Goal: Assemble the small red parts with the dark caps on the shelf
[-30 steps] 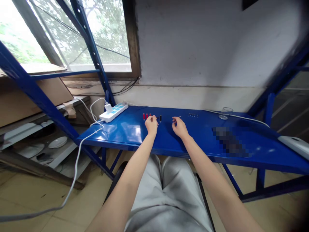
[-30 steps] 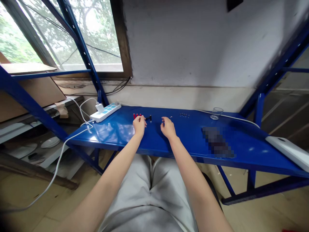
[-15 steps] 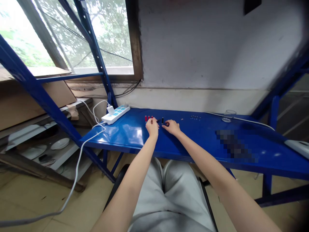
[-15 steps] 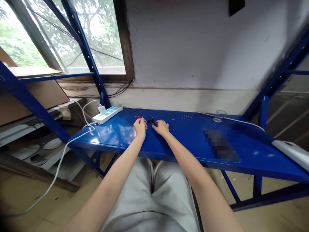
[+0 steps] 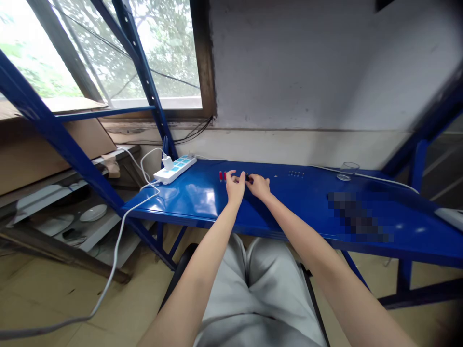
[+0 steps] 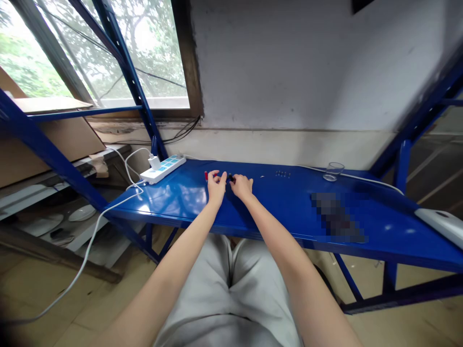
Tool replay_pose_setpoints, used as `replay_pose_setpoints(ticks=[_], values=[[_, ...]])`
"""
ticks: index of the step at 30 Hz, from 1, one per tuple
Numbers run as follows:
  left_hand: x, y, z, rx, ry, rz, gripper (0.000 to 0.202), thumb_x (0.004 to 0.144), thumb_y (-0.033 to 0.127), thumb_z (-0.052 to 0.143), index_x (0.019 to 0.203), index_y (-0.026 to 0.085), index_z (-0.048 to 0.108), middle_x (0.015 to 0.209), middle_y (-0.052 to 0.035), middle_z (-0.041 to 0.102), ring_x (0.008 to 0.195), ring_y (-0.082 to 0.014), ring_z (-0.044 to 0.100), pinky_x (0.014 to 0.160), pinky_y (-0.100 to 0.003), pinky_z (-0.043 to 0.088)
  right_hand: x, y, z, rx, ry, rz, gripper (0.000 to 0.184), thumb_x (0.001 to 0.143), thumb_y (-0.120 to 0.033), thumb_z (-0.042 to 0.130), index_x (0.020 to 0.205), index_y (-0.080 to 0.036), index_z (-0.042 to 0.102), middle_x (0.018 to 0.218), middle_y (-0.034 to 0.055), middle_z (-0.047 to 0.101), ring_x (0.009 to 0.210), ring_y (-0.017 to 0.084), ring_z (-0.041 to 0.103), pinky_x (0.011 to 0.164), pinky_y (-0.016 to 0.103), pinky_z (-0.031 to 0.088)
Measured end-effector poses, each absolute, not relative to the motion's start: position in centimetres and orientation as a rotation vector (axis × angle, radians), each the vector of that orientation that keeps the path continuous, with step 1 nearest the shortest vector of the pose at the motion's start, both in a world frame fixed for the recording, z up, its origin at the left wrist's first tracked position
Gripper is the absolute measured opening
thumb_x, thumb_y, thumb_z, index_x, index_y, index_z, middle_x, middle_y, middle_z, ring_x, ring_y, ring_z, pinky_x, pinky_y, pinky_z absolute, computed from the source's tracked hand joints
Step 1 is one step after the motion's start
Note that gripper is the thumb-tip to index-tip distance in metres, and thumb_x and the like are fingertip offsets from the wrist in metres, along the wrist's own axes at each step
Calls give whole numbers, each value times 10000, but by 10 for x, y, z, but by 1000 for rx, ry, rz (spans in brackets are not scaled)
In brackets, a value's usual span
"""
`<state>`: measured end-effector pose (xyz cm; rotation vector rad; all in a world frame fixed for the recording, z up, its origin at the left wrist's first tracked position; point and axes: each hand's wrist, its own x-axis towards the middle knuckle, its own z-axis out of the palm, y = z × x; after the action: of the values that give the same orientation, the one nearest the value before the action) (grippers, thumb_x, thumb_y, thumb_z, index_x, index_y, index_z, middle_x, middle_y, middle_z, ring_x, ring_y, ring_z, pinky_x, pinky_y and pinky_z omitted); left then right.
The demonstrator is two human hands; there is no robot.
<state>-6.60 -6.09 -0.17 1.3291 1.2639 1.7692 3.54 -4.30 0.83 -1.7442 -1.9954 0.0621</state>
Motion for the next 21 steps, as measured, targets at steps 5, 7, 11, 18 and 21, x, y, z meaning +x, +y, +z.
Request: replay_pose_setpoints(ticks=[5, 7, 11, 18, 21], values=[[-63, -60, -7, 1724, 1203, 1672, 220, 796, 316, 551, 966, 181, 583, 752, -25, 619, 683, -114, 573, 649, -224, 440, 50, -66, 13, -1594, -2064, -211, 216, 860, -223, 398, 904, -167, 602, 881, 101, 651, 844, 218, 562, 786, 371, 281], [-63, -57, -10, 1784, 1153, 1596, 141, 808, 272, 523, 860, 172, 609, 800, -43, 633, 690, -114, 582, 641, -224, 449, 57, -70, 8, -1537, -2036, -230, 228, 859, -210, 388, 910, -171, 606, 878, 100, 647, 847, 215, 565, 783, 362, 290], [-64, -54, -11, 1600, 1064, 1463, 147, 788, 216, 538, 904, 147, 595, 799, -49, 638, 491, -71, 532, 489, -209, 421, 69, -70, -4, -1359, -1869, -84, 275, 862, -242, 366, 1006, -184, 593, 929, 94, 635, 794, 184, 574, 725, 311, 358], [-61, -65, 1, 1389, 928, 1345, 141, 782, 191, 547, 914, 140, 537, 830, -48, 659, 405, -35, 509, 417, -174, 370, 72, -74, -4, -1357, -1689, 186, 385, 929, -335, 187, 1079, -185, 508, 906, 72, 640, 832, 175, 588, 719, 272, 394], [-61, -67, 2, 1401, 896, 1281, 163, 781, 223, 566, 913, 147, 509, 818, -43, 662, 403, -36, 521, 396, -156, 331, 72, -77, -3, -1498, -1657, 206, 448, 929, -445, 155, 946, -200, 529, 783, 60, 634, 716, 184, 586, 635, 262, 364]])
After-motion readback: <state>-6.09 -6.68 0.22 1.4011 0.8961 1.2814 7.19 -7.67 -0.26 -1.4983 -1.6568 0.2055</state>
